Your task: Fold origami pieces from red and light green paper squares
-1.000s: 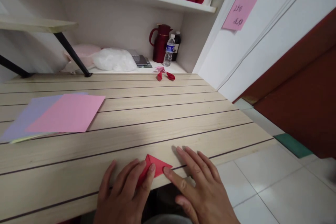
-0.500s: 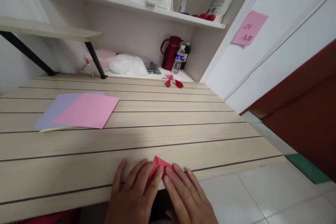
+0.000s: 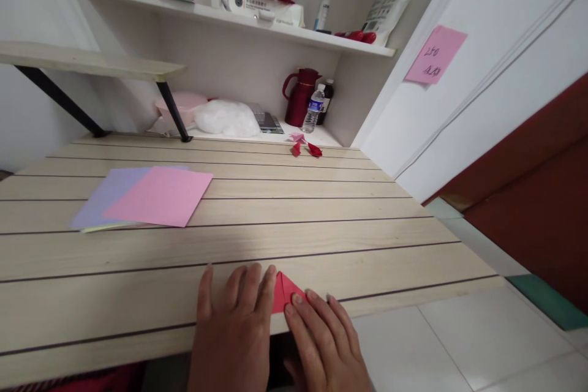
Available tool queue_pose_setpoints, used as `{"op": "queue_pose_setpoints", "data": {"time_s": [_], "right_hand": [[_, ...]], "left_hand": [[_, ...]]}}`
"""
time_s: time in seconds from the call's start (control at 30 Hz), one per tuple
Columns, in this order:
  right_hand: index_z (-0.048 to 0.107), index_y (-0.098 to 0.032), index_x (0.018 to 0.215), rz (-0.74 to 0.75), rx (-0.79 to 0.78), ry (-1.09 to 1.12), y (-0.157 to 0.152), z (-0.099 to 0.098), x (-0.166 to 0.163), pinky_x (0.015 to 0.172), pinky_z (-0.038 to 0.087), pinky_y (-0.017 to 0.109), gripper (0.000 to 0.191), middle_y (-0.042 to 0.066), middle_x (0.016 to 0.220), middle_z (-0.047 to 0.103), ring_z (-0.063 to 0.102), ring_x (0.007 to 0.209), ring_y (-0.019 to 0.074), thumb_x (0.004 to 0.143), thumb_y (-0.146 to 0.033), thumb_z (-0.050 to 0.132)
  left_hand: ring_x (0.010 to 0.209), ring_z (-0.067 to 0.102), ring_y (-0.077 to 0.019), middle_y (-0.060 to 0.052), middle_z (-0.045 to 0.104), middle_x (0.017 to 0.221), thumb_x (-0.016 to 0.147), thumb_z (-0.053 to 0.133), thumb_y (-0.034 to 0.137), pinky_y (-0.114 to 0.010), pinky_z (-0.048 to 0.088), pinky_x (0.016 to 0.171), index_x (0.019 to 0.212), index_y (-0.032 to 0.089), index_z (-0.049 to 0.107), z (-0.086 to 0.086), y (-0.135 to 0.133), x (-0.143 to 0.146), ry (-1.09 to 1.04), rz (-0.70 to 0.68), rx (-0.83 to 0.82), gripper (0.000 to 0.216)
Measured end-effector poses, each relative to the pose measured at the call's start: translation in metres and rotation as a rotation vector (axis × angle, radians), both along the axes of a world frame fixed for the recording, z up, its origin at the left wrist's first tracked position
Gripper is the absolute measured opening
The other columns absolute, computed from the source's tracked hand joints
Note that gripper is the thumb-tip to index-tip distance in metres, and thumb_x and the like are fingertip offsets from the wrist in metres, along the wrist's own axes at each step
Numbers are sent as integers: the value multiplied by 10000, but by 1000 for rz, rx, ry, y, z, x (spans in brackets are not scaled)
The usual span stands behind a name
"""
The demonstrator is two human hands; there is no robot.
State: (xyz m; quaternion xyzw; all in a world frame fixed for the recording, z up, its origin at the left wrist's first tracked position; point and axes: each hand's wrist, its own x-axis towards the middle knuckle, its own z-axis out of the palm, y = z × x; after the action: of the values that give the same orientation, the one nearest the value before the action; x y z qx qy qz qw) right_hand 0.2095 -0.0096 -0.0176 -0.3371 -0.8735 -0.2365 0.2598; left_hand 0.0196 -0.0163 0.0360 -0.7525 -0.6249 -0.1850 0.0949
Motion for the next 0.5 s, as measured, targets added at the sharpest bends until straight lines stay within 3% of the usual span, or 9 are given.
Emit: {"op": "queue_pose_setpoints", "data": {"time_s": [0.17,0.27,0.37,0.5], "right_hand": [[618,-179,1275,34,-37,107,4,1,0,1089,361,444,393,53,1206,707,575,1194,255,888,-177,546],[611,-174,1283,26,-77,146,6,8,-3,1025,381,417,382,59,1148,724,597,1138,244,910,-161,529],[624,-171,1264,15,-82,183,7,19,-10,952,385,406,349,67,1059,739,621,1054,239,945,-139,485],[678,-167,1062,77,-136,355,9,32,-13,879,395,397,213,70,939,731,634,978,241,953,-122,501]], "left_hand": [[1138,610,-274,-52,686,1264,806,393,19,-644,229,1069,1283,303,612,1,-3,-1,-10,80,-35,597],[1118,621,-237,-57,687,1254,790,391,14,-543,274,1044,1274,260,602,-8,-6,-22,68,16,59,583],[1190,575,-167,-34,654,1307,768,391,6,-405,279,1073,1413,232,454,-23,-11,-41,98,-173,149,687],[1189,566,-165,-52,643,1291,790,338,2,-406,278,1113,1492,252,326,-37,-19,-40,-114,-132,238,745]]}}
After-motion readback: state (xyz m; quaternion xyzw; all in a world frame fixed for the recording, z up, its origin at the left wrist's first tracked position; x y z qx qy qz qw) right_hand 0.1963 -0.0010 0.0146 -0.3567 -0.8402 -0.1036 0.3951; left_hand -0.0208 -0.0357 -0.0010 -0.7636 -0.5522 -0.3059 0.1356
